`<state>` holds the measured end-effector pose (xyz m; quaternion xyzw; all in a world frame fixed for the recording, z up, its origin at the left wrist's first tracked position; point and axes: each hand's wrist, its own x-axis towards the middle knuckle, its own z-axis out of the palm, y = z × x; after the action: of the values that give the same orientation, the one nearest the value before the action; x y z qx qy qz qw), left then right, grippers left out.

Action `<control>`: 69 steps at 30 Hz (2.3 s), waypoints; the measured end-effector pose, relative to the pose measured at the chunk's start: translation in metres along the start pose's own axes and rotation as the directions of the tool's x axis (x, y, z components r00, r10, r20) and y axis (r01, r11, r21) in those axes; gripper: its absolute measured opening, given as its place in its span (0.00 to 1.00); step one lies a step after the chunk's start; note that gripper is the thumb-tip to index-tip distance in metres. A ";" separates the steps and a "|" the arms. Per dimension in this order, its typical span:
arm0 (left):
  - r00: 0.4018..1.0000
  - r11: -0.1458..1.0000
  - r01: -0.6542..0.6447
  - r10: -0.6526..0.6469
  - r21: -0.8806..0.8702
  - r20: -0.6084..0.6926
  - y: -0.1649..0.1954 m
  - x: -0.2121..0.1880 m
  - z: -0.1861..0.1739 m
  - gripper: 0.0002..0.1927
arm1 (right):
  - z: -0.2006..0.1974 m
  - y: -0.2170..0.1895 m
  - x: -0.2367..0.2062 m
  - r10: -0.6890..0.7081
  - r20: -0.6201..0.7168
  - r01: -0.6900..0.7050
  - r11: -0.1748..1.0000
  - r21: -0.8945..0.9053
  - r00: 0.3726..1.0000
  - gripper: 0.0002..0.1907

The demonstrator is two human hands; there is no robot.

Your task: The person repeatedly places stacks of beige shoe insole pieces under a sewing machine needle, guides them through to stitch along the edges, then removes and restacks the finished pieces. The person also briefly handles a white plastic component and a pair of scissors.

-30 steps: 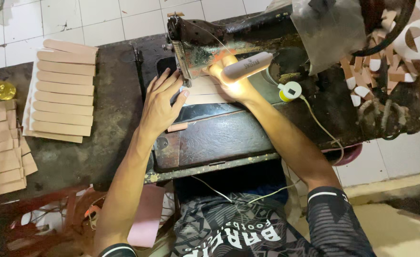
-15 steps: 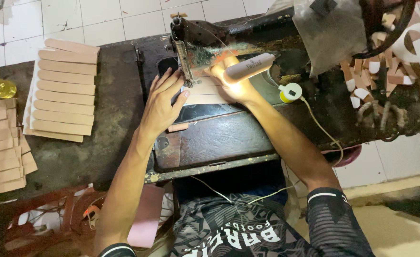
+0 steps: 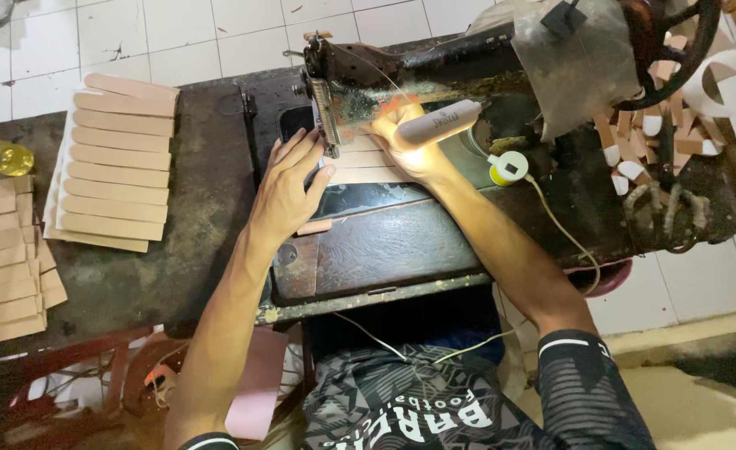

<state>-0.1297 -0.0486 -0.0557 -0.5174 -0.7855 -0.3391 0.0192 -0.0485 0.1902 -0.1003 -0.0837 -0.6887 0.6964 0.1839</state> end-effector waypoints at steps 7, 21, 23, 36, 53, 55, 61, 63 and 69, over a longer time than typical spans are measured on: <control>1.000 0.999 -0.013 0.013 0.033 0.000 0.000 0.000 0.000 0.24 | 0.004 -0.008 -0.001 -0.010 0.007 0.009 0.995 0.095 1.000 0.14; 1.000 0.996 -0.022 0.022 0.087 0.002 0.000 0.003 -0.001 0.21 | 0.007 -0.025 -0.006 -0.090 0.103 0.076 0.989 0.126 0.991 0.06; 1.000 0.996 -0.022 0.021 0.090 0.004 0.001 0.003 -0.001 0.21 | 0.007 -0.026 -0.007 -0.105 0.105 0.099 0.994 0.056 0.989 0.07; 0.997 0.995 -0.043 0.049 0.094 -0.063 0.000 0.004 0.004 0.19 | 0.004 -0.012 -0.007 -0.096 0.130 0.065 0.972 0.228 0.987 0.06; 0.992 0.985 -0.020 0.041 0.172 -0.121 0.005 0.004 0.009 0.21 | 0.009 -0.030 -0.010 -0.159 0.130 0.144 0.983 0.116 0.979 0.10; 0.991 0.983 -0.032 0.055 0.179 -0.124 0.005 0.005 0.008 0.20 | 0.010 -0.033 -0.010 -0.182 0.148 0.149 0.966 0.210 0.972 0.12; 0.986 0.989 -0.028 0.052 0.146 -0.159 0.011 0.005 0.007 0.21 | 0.008 -0.028 -0.012 -0.080 0.095 0.061 0.981 0.186 0.992 0.11; 0.987 0.986 0.003 0.024 0.167 -0.158 0.014 0.005 0.007 0.21 | 0.008 -0.027 -0.012 -0.076 0.099 0.055 0.978 0.202 0.992 0.12; 0.980 0.958 0.004 0.054 0.288 -0.192 0.023 -0.005 0.002 0.18 | 0.012 -0.037 -0.011 0.011 0.075 -0.029 0.970 0.240 0.997 0.06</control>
<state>-0.1074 -0.0462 -0.0471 -0.4826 -0.8139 -0.2712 0.1763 -0.0371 0.1745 -0.0647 -0.0421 -0.6043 0.7794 0.1601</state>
